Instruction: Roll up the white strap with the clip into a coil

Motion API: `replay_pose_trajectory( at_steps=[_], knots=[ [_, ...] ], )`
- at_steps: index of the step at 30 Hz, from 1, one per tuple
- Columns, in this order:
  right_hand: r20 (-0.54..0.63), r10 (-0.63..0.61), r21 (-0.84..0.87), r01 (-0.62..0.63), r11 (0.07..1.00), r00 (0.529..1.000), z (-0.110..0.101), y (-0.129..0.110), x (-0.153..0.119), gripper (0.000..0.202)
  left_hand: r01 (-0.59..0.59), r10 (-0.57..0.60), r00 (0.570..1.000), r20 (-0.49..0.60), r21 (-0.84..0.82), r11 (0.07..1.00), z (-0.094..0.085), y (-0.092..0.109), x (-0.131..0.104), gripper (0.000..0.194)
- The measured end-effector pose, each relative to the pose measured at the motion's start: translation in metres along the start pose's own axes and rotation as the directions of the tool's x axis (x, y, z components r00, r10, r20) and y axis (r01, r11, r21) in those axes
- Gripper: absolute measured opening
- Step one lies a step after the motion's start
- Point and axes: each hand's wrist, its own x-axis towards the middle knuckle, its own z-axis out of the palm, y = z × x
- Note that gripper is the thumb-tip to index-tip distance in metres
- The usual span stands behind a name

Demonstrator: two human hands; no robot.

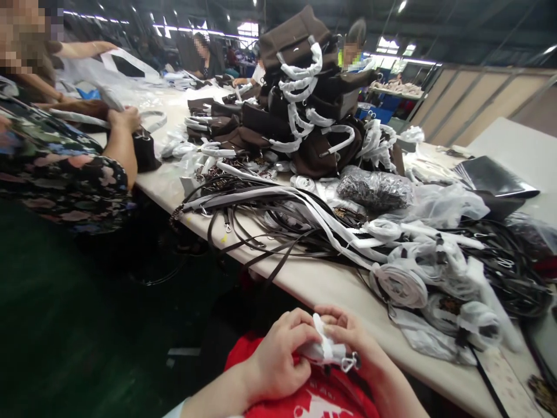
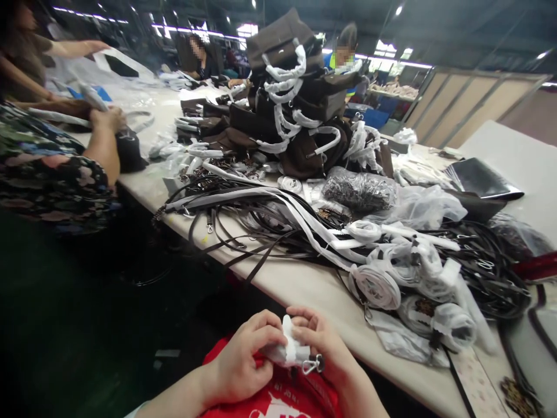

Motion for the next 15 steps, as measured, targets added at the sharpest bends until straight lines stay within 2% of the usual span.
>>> replay_pose_trajectory(
  at_steps=[3, 6, 11, 13, 15],
  knots=[
    [-0.014, -0.022, -0.094, 0.021, 0.995, 1.0, -0.003, -0.005, 0.001, 0.047, -0.005, 0.003, 0.999, -0.051, -0.052, 0.999, 0.002, -0.001, 0.003, 0.049],
    [-0.026, -0.053, -0.156, 0.049, 0.987, 0.998, -0.003, -0.012, 0.001, 0.044, -0.016, 0.015, 1.0, -0.017, -0.059, 0.998, 0.002, 0.0, 0.006, 0.045],
    [0.038, 0.007, -0.266, 0.003, 0.964, 0.999, -0.001, -0.019, 0.005, 0.036, -0.05, 0.052, 0.998, 0.025, -0.066, 0.997, 0.001, 0.003, 0.009, 0.043],
    [0.036, -0.036, -0.353, 0.047, 0.934, 0.999, -0.001, -0.021, 0.008, 0.035, 0.014, -0.011, 0.999, 0.041, -0.065, 0.998, 0.002, 0.002, 0.009, 0.045],
    [0.011, -0.164, -0.482, 0.149, 0.863, 0.986, 0.001, -0.025, 0.01, 0.034, 0.15, -0.143, 0.986, 0.081, -0.08, 0.985, 0.004, -0.001, 0.01, 0.05]
  ],
)
